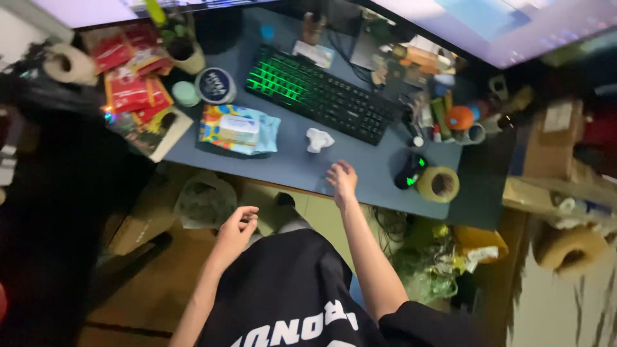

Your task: The person wipes a black game controller with pink buttons and a white game controller using a white wipe. They then place both controllers into a red tin can. The person also moves a roll of tape, a computer mouse, and several small boxes and packets around the desk.

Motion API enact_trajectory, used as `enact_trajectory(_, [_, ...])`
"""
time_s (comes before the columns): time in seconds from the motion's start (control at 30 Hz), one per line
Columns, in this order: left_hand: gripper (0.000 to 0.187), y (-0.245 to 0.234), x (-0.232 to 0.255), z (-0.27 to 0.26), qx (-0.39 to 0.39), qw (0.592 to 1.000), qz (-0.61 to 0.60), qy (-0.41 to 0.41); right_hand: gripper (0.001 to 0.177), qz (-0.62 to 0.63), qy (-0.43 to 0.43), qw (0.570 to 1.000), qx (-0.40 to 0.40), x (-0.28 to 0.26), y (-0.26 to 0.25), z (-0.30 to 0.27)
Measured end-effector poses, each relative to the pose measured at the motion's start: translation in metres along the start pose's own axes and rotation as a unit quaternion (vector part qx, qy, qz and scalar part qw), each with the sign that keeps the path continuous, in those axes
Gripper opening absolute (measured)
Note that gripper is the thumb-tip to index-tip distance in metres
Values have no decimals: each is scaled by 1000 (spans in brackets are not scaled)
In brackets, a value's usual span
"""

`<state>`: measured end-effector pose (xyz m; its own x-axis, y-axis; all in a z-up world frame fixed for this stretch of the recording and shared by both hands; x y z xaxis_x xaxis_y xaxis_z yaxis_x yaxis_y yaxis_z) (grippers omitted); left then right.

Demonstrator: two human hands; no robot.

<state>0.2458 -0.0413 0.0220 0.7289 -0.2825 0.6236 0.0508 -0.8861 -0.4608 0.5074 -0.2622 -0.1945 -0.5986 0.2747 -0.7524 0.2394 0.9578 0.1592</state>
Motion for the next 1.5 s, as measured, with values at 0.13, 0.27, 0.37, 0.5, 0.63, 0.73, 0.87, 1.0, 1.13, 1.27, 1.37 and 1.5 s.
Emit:
enact_trajectory(0.13, [32,2,25,8,2,1000,-8,14,48,18,52,997,-47,-1,-15,-31])
enact_trajectory(0.27, [31,5,37,12,-18,999,13,23,42,39,91,992,-81,-3,-17,-67])
enact_trajectory(0.37, [32,1,55,1,-49,997,35,41,41,56,105,989,-92,-4,-20,-87])
enact_trajectory(0.5, [32,12,43,8,-88,992,61,60,43,92,82,988,-88,-13,-26,-118])
enact_trajectory(0.63, [34,28,13,26,-136,982,124,51,40,68,65,991,-96,-26,-40,-147])
enact_trajectory(0.73, [35,24,41,18,-178,972,154,14,34,44,40,994,-89,-38,-59,-152])
enact_trajectory(0.87, [35,24,70,14,-192,967,166,-35,31,55,-9,997,-45,-69,-84,-145])
enact_trajectory(1.0, [35,41,80,23,-173,966,187,-43,41,87,-11,996,-19,-98,-116,-116])
enact_trajectory(1.13, [35,81,80,39,-96,983,153,-23,37,74,-57,994,55,-118,-174,-52])
enact_trajectory(1.27, [36,128,101,39,-61,992,111,-13,57,51,-82,992,83,-142,-244,21])
enact_trajectory(1.37, [35,172,129,37,-50,993,108,0,69,-55,-75,984,154,-188,-265,40])
enact_trajectory(1.5, [32,213,180,25,-47,990,135,-13,85,-190,-24,972,140,-202,-290,72])
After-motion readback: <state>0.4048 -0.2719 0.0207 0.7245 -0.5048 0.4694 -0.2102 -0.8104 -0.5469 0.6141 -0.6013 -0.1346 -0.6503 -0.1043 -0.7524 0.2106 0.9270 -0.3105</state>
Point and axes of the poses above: each hand's wrist, its own z-axis towards the middle knuckle, its own y-axis out of the palm, x = y × z, the point moved 1 cm from there along z, towards the middle knuckle, and after that the axes turned 14 degrees about z, right-handed, at the moved point
